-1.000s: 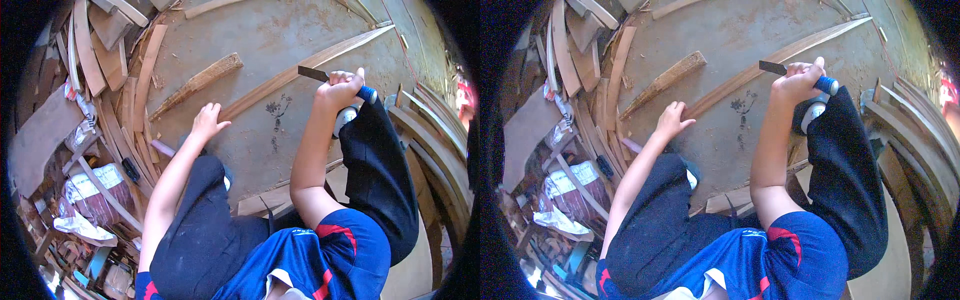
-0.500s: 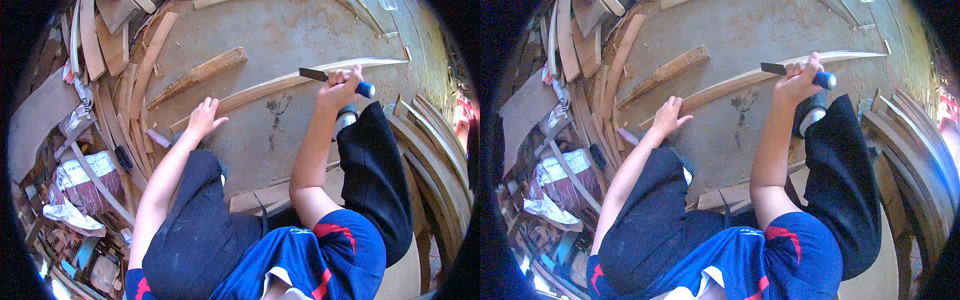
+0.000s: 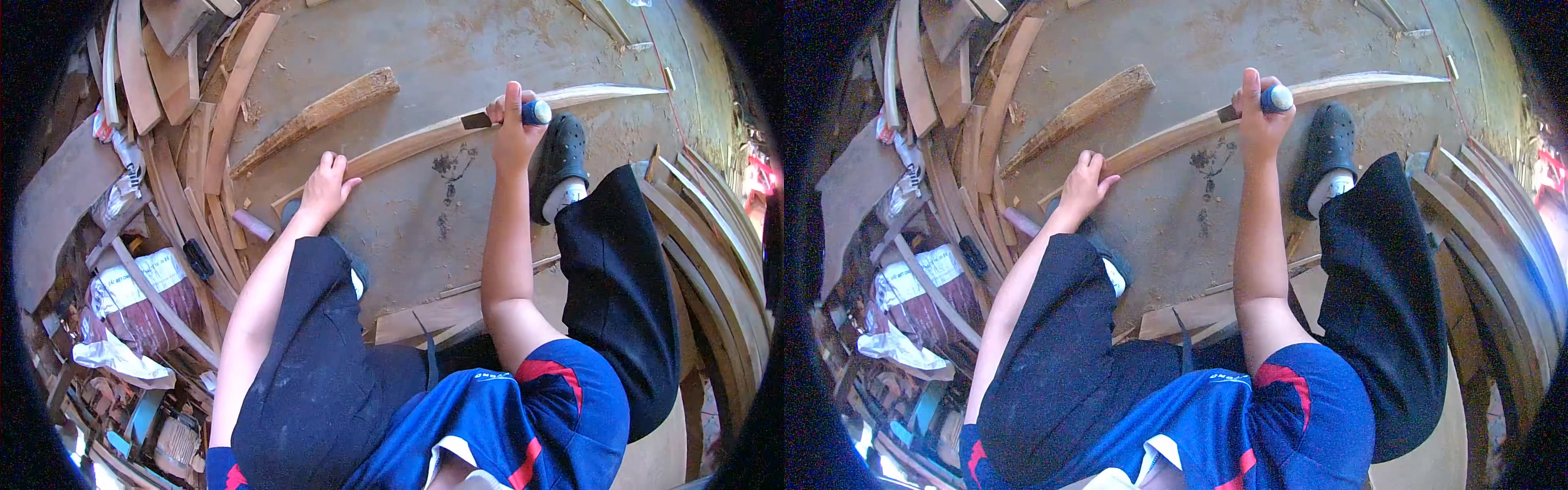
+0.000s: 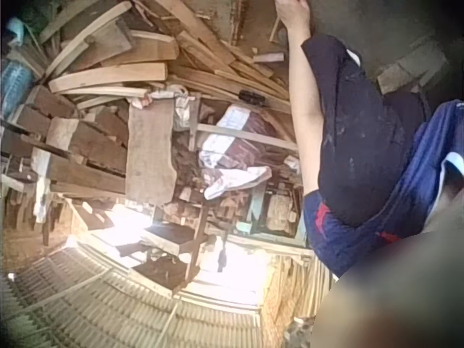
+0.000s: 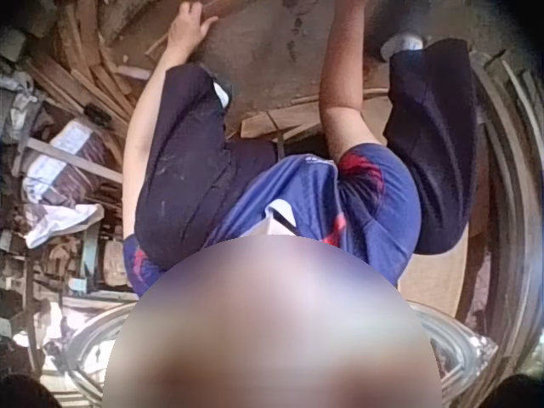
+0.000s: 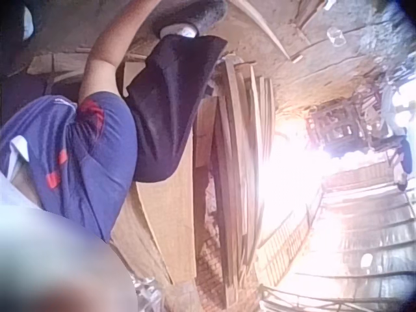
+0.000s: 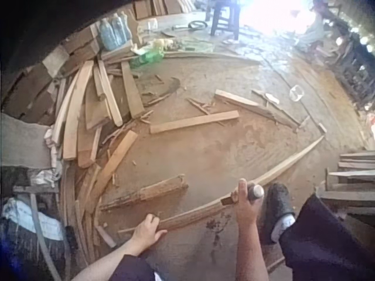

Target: Using a chisel and a wooden mallet to carve and shape a thin wooden strip.

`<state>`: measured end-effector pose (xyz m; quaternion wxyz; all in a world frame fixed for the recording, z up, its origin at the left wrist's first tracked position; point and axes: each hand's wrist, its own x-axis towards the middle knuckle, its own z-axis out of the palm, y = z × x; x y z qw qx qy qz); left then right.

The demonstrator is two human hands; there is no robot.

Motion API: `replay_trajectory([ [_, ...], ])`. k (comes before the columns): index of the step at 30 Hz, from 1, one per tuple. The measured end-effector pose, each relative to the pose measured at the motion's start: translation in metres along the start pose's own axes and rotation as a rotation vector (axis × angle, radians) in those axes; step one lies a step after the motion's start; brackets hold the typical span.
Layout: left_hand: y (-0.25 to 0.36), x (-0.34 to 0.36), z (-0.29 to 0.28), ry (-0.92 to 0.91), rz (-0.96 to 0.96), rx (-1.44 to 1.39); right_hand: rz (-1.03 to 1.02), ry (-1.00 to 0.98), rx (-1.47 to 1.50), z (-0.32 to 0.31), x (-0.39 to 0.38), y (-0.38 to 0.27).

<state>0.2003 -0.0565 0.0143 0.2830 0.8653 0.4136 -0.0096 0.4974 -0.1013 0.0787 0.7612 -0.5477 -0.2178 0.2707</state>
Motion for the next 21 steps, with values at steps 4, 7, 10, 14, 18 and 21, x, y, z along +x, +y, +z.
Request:
replay_trajectory([
  [4,0.001,-0.001,0.002,0.030,0.018,0.015,-0.004,0.005,0.001,-0.003,-0.003,0.006],
  [7,-0.001,-0.002,0.003,0.035,0.022,0.014,-0.001,-0.019,-0.051,-0.007,-0.005,0.012],
  [10,-0.001,-0.002,0.002,0.013,0.015,0.004,-0.015,-0.006,-0.041,-0.008,-0.006,0.012],
  [14,-0.002,-0.001,0.002,0.034,0.025,-0.012,0.001,-0.004,-0.042,-0.007,-0.006,0.011],
  [18,-0.004,-0.001,0.004,0.037,0.029,-0.021,0.030,-0.009,-0.036,-0.007,-0.008,0.010],
  [21,-0.004,-0.001,0.004,0.048,0.035,-0.023,0.022,-0.021,-0.029,-0.008,-0.010,0.007],
])
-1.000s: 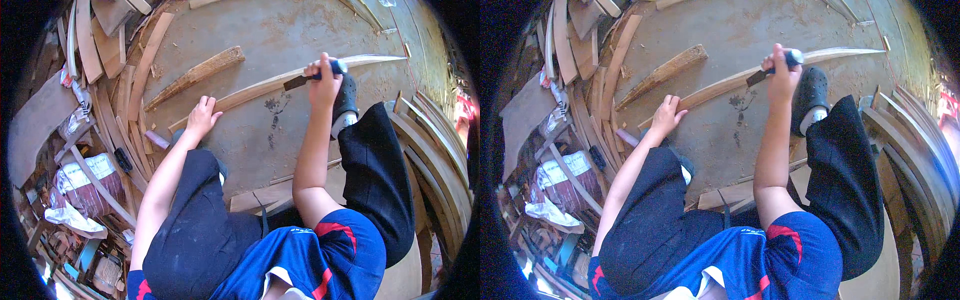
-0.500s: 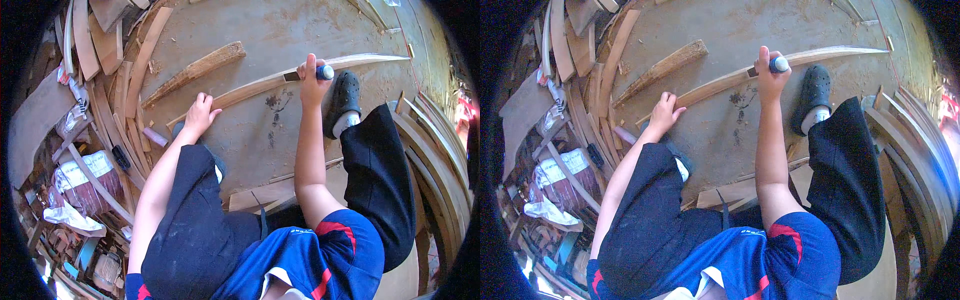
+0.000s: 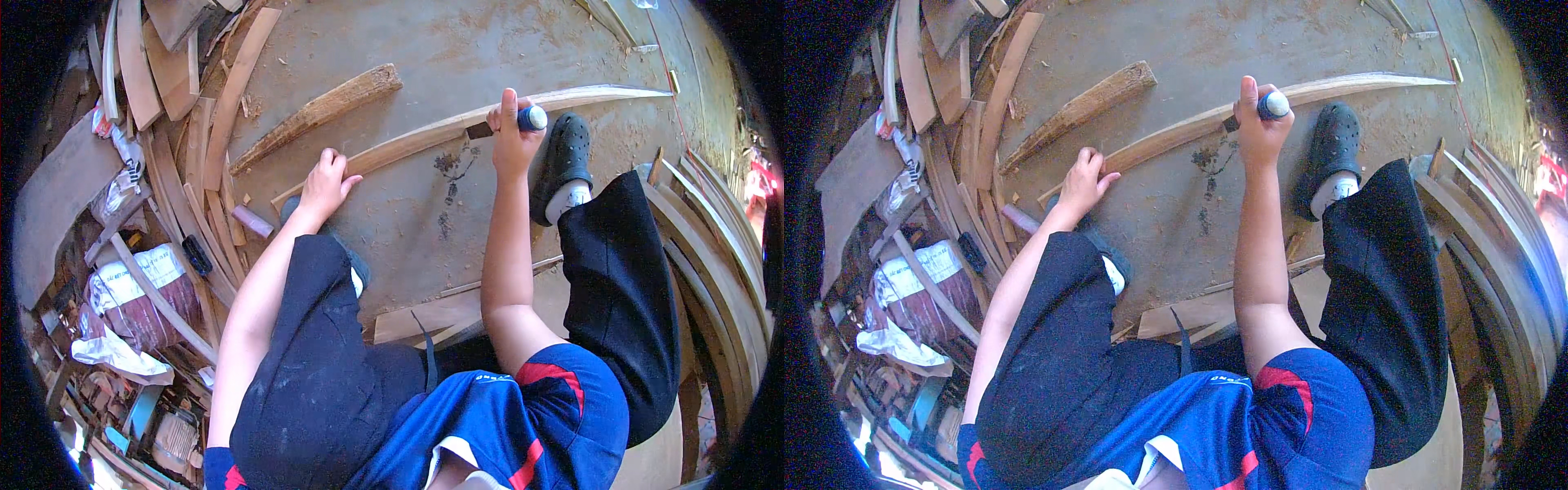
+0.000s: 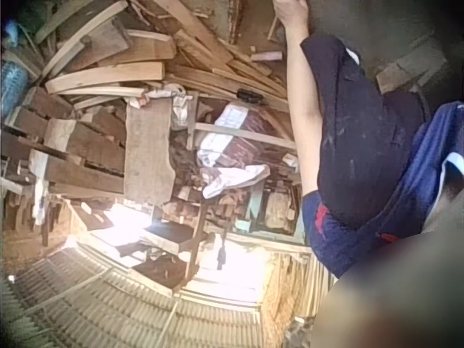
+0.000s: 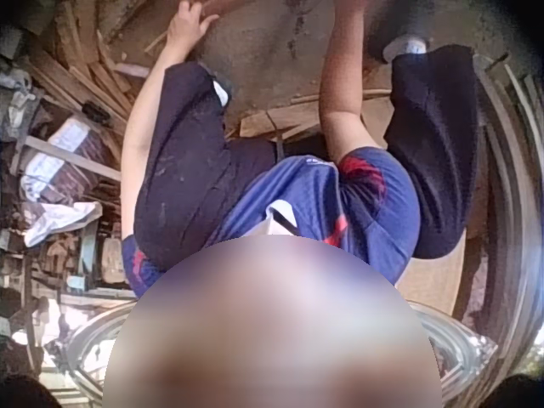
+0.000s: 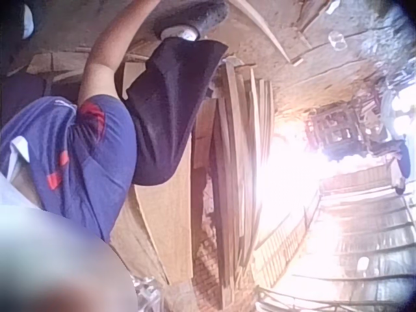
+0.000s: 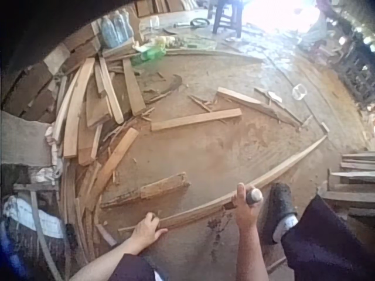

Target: Using a chisel and a wooden mallet to carve and shape a thin wooden strip.

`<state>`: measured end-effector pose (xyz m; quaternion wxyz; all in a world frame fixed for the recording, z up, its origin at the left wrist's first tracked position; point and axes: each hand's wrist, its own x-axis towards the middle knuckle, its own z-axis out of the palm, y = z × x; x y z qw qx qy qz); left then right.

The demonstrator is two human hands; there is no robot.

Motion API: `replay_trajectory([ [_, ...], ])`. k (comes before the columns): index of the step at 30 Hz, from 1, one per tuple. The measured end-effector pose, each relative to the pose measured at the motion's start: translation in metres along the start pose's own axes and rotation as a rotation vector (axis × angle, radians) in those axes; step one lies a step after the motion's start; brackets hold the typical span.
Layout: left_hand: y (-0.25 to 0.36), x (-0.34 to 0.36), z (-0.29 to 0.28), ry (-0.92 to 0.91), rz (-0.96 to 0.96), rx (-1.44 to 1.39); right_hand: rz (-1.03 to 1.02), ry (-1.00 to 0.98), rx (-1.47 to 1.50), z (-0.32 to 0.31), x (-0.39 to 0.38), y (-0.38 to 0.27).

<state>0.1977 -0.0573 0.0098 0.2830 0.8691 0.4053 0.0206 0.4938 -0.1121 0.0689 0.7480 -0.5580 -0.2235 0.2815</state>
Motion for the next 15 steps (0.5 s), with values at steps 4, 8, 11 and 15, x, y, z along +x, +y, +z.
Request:
replay_trajectory([
  [4,0.0018,0.0008,-0.0021,-0.045,-0.034,0.005,0.026,0.014,-0.010,-0.0009,-0.0020,-0.0012],
  [8,0.0015,0.0013,-0.0026,-0.040,-0.017,0.006,0.035,0.022,-0.018,-0.0001,-0.0025,-0.0009],
  [11,0.0013,0.0006,-0.0011,-0.039,-0.023,0.008,0.044,0.014,-0.032,0.0019,-0.0028,-0.0006],
  [15,-0.0005,0.0000,0.0001,-0.005,0.003,0.001,0.032,0.003,0.002,0.0001,-0.0030,0.0017],
])
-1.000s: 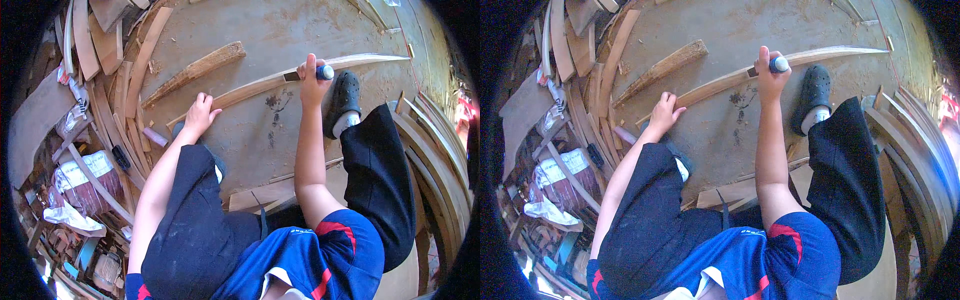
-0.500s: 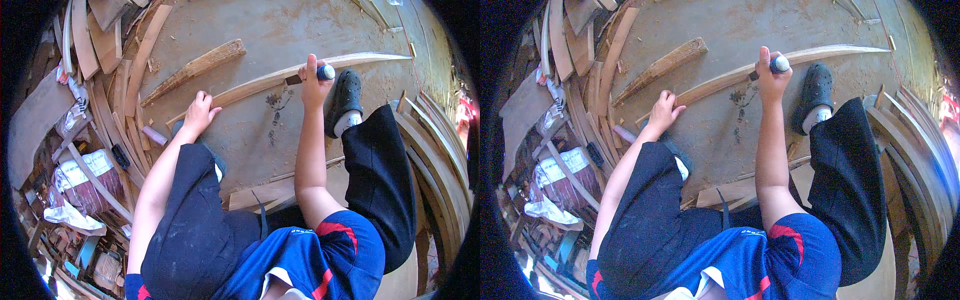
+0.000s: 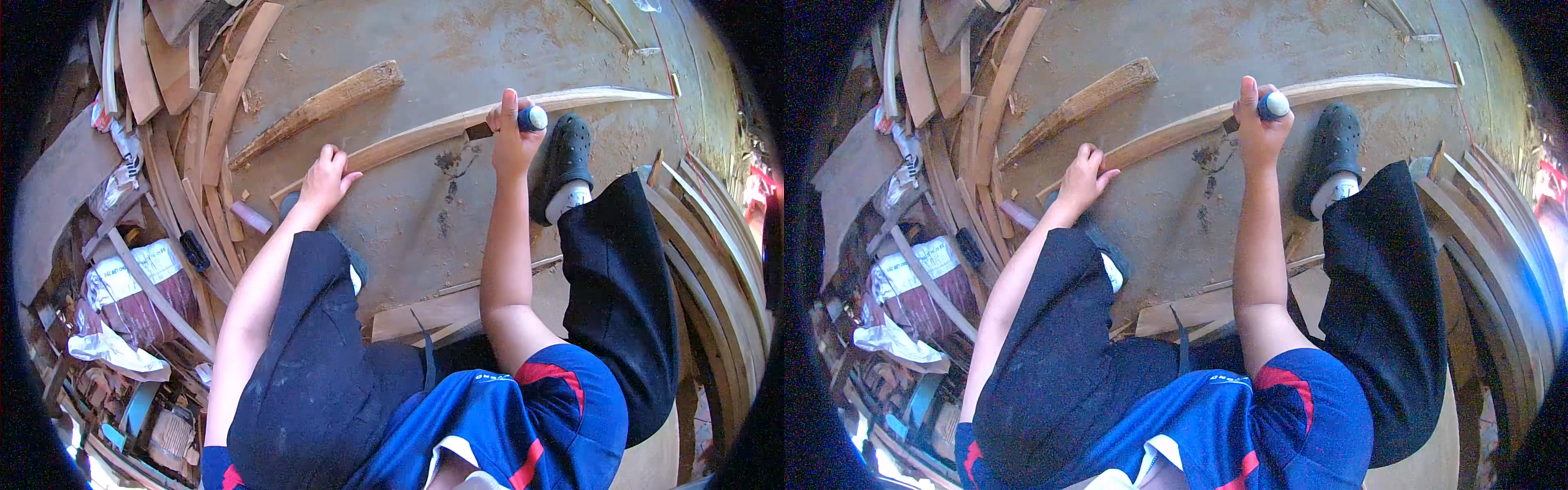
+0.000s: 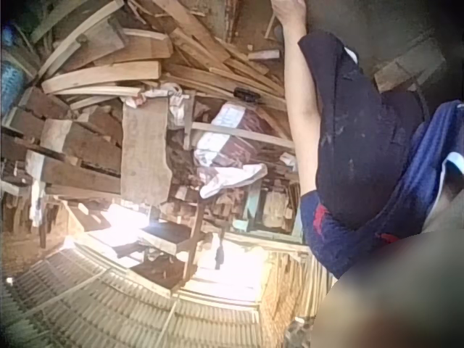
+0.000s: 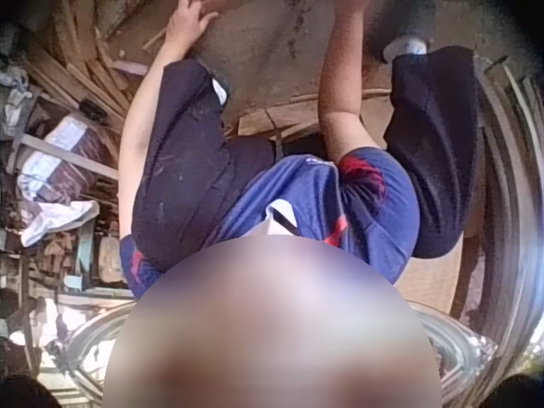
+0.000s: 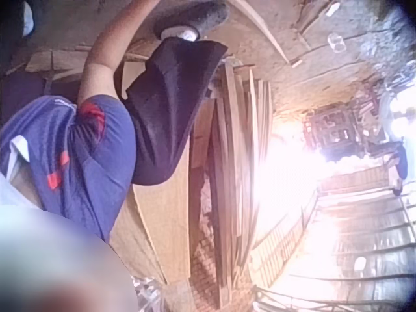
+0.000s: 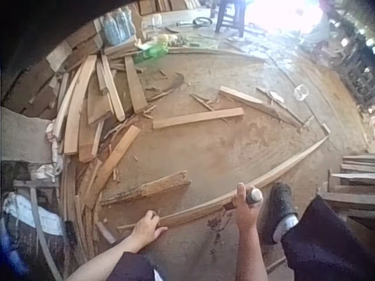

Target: Using a chisel and a wooden mallet to carve and shape a thin wooden strip.

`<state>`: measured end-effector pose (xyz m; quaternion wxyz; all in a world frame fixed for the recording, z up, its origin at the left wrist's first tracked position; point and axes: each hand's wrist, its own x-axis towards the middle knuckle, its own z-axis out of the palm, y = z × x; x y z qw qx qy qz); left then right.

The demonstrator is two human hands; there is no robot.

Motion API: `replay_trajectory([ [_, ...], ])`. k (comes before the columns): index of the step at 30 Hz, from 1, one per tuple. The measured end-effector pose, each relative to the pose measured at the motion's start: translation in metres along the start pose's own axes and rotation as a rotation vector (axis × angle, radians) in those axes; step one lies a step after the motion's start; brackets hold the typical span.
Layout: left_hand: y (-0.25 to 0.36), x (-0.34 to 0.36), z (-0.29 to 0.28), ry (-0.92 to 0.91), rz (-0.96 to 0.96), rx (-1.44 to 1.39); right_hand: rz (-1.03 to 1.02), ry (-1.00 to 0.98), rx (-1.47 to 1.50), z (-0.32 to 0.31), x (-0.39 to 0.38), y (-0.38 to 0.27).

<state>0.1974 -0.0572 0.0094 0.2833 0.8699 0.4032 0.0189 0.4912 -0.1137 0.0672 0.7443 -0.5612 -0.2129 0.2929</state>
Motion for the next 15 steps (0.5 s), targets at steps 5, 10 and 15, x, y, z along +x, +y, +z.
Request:
replay_trajectory([
  [5,0.0002,0.0008,-0.0002,-0.038,-0.014,0.006,-0.012,0.016,0.009,-0.0014,0.0011,-0.0008],
  [10,-0.0002,0.0004,0.0002,0.006,0.000,-0.015,-0.007,0.019,0.036,0.0012,0.0012,-0.0042],
  [15,-0.0004,0.0006,0.0003,0.005,-0.007,-0.011,-0.009,0.021,0.063,-0.0004,0.0025,-0.0030],
])
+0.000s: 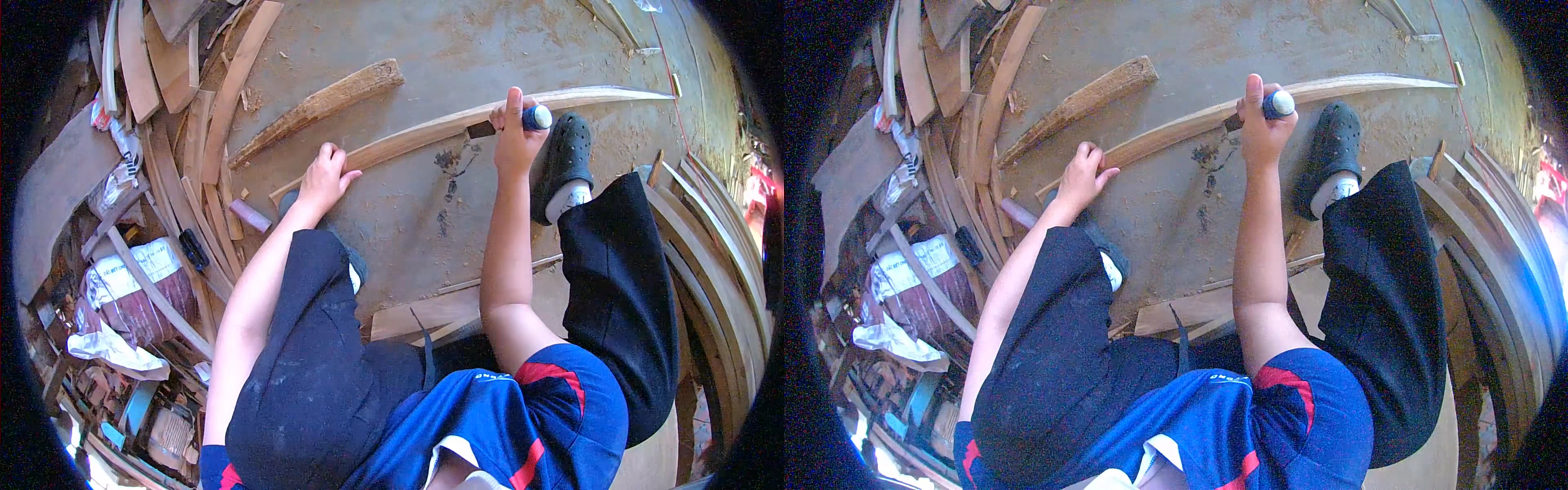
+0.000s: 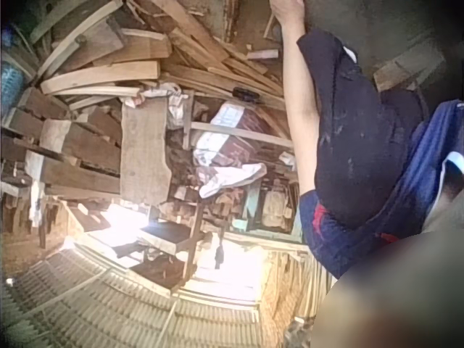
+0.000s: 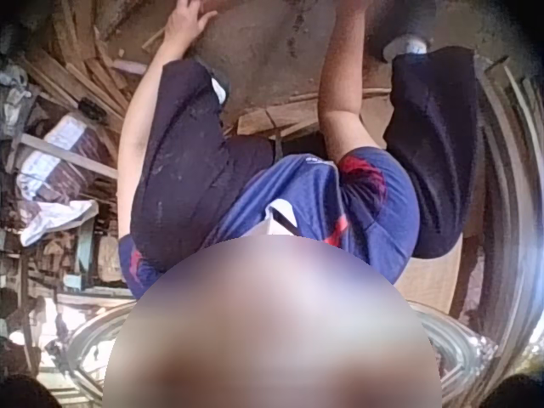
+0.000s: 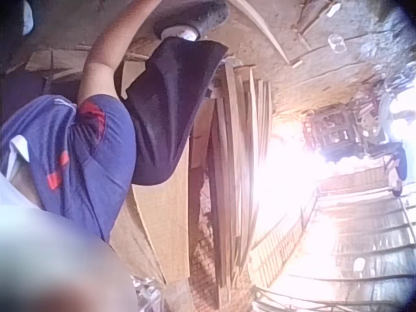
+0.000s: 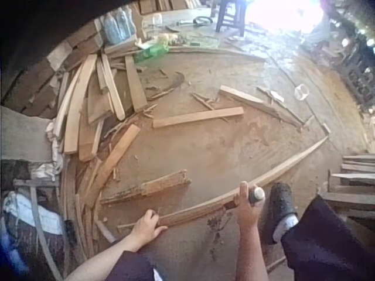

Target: Using a chisel and a wooden mallet to carve and shape a thin wooden strip.

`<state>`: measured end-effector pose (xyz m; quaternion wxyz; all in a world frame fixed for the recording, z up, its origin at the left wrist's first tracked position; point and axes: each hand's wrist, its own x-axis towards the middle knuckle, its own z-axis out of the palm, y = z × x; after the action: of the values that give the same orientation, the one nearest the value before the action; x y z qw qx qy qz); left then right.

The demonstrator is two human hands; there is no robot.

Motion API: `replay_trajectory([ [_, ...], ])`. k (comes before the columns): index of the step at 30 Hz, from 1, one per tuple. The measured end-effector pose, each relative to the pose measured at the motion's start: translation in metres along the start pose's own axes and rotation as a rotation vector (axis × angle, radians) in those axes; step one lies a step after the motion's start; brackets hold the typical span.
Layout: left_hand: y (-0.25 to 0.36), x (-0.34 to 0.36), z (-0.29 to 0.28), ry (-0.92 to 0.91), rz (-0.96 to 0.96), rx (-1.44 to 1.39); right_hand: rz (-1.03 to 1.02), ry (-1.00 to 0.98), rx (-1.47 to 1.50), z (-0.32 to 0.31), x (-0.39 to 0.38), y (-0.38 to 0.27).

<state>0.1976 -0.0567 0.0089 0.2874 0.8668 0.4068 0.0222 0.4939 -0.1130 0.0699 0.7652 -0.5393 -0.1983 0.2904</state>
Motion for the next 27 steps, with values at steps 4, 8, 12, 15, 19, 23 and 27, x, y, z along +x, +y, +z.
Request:
replay_trajectory([
  [4,0.001,0.000,-0.001,-0.025,-0.018,0.005,-0.005,0.016,-0.023,0.002,-0.001,-0.001],
  [8,0.000,0.000,-0.005,-0.047,-0.023,-0.008,0.006,0.004,-0.088,0.005,-0.003,0.002],
  [12,-0.003,0.013,-0.020,0.151,-0.058,-0.134,-0.067,0.028,-0.275,0.004,-0.008,0.016],
  [15,-0.019,0.025,-0.043,0.419,-0.135,0.215,-0.121,0.018,-0.437,0.004,-0.009,0.026],
  [19,-0.061,0.021,-0.052,0.242,-0.335,0.449,-0.174,-0.025,-0.535,0.031,-0.009,0.023],
  [23,-0.077,0.023,-0.074,0.043,-0.150,0.416,-0.174,-0.034,-0.558,0.042,-0.003,0.011],
  [27,-0.045,0.016,-0.086,0.008,-0.067,0.124,-0.131,-0.034,-0.558,0.028,0.002,0.026],
])
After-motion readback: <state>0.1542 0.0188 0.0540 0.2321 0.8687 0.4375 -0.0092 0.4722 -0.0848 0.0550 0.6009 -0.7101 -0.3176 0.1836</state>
